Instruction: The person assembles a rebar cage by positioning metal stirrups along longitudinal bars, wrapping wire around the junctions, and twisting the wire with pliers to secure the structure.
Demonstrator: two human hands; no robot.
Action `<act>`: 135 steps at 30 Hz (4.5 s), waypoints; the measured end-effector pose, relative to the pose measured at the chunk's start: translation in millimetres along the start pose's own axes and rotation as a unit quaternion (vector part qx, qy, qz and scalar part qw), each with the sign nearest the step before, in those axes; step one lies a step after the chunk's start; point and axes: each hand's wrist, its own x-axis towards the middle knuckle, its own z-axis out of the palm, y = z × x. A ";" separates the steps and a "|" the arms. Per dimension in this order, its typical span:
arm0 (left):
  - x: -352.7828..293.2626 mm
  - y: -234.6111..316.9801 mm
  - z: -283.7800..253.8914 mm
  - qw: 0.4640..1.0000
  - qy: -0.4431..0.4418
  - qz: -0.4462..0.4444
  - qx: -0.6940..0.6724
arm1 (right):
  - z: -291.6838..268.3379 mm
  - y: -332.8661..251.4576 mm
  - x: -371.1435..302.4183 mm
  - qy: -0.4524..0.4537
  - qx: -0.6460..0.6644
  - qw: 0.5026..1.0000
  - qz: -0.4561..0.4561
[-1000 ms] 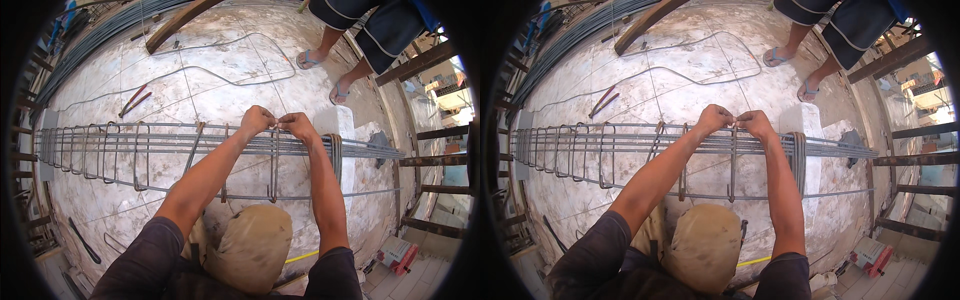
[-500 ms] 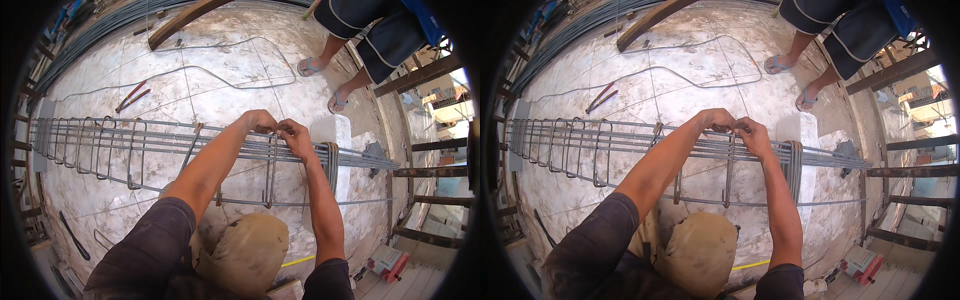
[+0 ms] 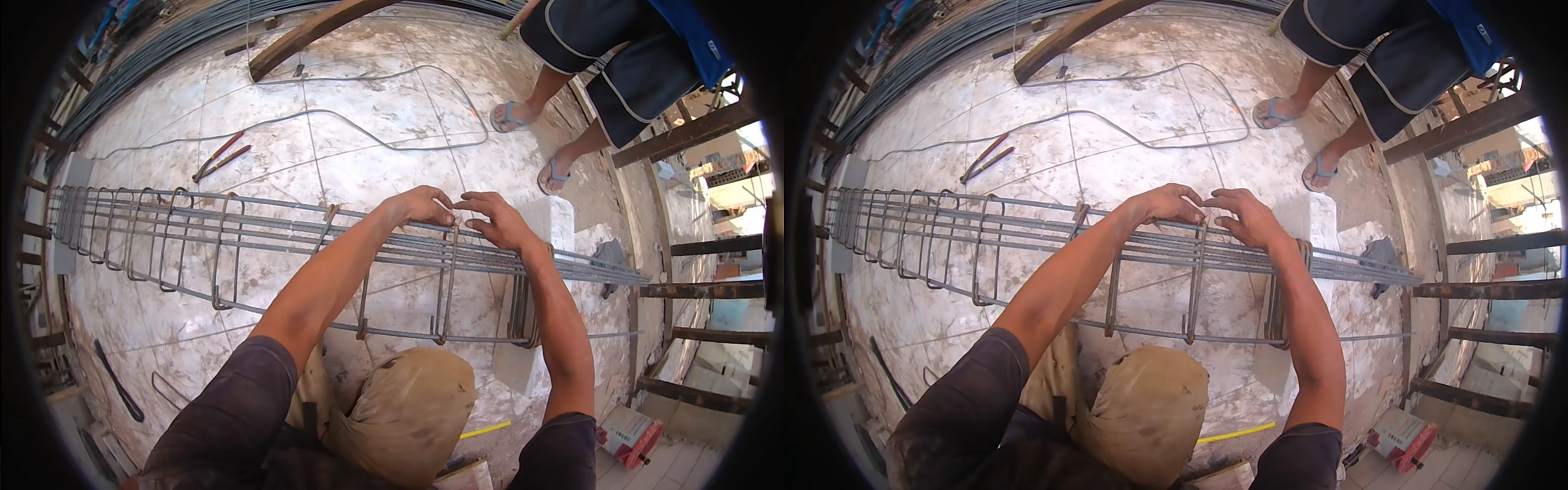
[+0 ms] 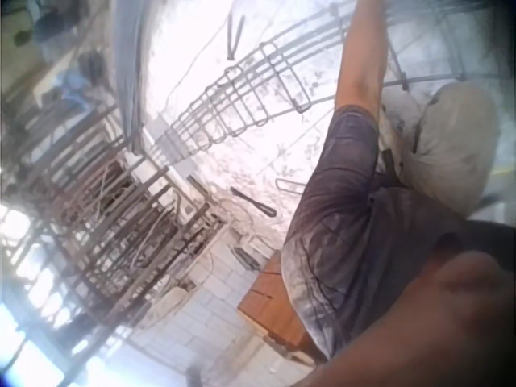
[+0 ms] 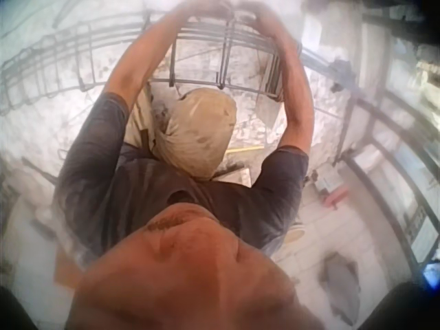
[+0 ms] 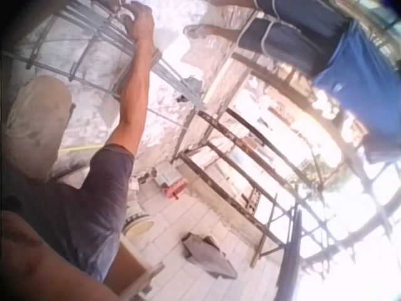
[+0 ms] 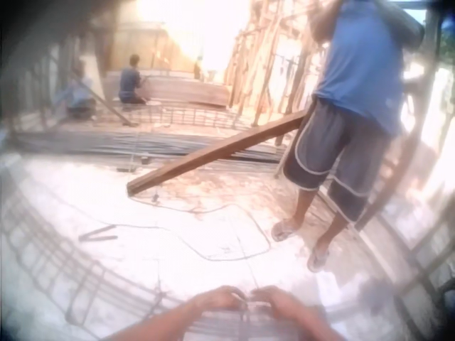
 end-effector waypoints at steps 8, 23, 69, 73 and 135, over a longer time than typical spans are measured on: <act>1.8 -1.4 2.7 0.997 0.053 -0.004 0.052 | 10.0 10.0 6.0 -0.035 -0.052 0.998 -0.021; 0.1 2.7 16.0 0.993 0.087 0.013 0.073 | 8.5 14.0 49.9 -0.246 -0.084 0.948 0.184; -324.7 196.0 142.4 0.847 0.189 0.401 0.295 | -111.9 -377.9 -150.4 0.638 -0.075 0.766 -0.029; -307.2 186.0 153.5 0.789 0.224 0.471 0.324 | -78.5 -352.0 -94.1 0.515 0.266 0.807 -0.118; -47.8 -19.6 88.9 0.873 0.297 0.104 0.373 | 34.3 16.8 42.3 0.476 0.597 0.598 0.242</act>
